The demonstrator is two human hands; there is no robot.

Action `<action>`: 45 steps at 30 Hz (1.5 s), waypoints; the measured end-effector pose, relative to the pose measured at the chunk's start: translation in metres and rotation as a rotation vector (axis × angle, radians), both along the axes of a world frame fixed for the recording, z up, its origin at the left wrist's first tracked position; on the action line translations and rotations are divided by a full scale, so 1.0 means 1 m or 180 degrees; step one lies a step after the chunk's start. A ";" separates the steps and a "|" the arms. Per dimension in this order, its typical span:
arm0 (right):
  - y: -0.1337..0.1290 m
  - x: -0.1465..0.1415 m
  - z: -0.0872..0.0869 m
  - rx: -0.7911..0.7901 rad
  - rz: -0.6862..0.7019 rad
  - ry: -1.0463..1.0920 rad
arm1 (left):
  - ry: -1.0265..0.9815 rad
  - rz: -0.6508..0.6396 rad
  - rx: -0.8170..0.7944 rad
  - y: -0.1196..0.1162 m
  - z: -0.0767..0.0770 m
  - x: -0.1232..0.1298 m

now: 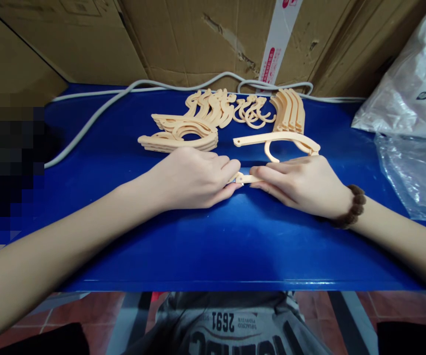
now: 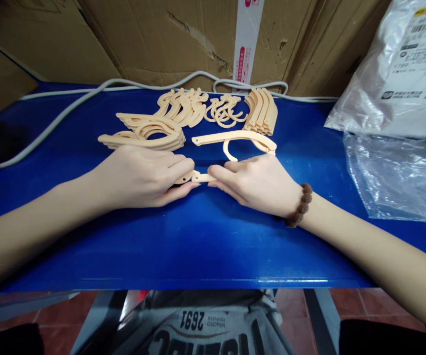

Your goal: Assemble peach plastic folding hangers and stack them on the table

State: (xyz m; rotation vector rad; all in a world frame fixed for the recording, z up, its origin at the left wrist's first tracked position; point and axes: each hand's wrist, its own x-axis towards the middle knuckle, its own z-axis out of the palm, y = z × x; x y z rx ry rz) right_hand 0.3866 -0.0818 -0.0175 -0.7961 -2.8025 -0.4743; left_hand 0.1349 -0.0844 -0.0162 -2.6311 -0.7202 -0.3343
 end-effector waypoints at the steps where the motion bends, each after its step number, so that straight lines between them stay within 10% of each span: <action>1: 0.000 0.000 0.000 0.0013 -0.0007 -0.0014 | -0.0005 -0.0006 -0.0015 0.000 0.000 0.000; 45: -0.003 -0.002 0.000 -0.0214 0.0135 -0.0013 | -0.0214 -0.0266 -0.0331 -0.001 -0.006 0.002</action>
